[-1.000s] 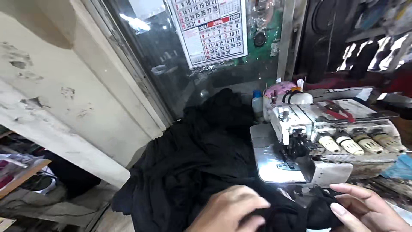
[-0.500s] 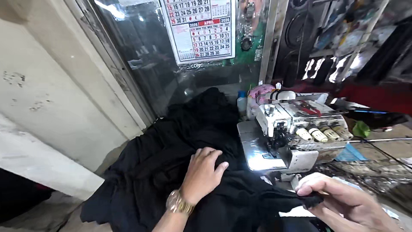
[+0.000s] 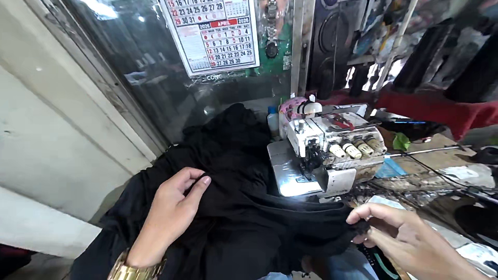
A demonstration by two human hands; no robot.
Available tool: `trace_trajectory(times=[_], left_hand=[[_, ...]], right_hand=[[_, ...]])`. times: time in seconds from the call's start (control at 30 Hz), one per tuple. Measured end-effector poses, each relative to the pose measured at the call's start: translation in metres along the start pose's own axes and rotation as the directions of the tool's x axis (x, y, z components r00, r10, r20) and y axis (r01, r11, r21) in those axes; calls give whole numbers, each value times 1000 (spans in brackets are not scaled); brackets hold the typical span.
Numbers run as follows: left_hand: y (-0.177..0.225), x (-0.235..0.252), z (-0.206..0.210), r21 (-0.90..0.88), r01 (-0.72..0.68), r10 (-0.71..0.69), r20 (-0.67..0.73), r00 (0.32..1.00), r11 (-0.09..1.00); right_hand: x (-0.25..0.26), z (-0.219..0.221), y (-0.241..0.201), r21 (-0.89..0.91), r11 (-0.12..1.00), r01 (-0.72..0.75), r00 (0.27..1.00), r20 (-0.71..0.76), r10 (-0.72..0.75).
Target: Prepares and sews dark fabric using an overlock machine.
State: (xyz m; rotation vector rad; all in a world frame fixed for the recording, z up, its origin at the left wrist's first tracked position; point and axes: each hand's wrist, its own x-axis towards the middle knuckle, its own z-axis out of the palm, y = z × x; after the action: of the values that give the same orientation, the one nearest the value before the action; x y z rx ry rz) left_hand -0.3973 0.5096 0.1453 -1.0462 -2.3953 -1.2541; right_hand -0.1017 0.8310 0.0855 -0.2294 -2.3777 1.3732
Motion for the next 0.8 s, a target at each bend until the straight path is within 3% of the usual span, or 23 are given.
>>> trace_trajectory(times=[0.1,0.27,0.4,0.6,0.8], left_hand=[[7,1,-7,-51,10,-12,-43,999,999],[20,12,-15,-83,-13,1,-140,990,996],[23,16,-27,-74,-41,25,-208,978,996],[12,32,-57,-97,-63,31,-306,952,993],[-15,49,-113,-89,85,-114,-407,906,992]], right_hand=[[2,-10,-14,59,998,-25,1000,12,24],[14,-14,-26,-24,999,26,971,-239,-31],[23,-12,-44,-1,994,105,951,-293,-100],[50,4,-80,40,972,230,955,-203,-218],[111,23,-145,-151,907,393,918,-1,-398]])
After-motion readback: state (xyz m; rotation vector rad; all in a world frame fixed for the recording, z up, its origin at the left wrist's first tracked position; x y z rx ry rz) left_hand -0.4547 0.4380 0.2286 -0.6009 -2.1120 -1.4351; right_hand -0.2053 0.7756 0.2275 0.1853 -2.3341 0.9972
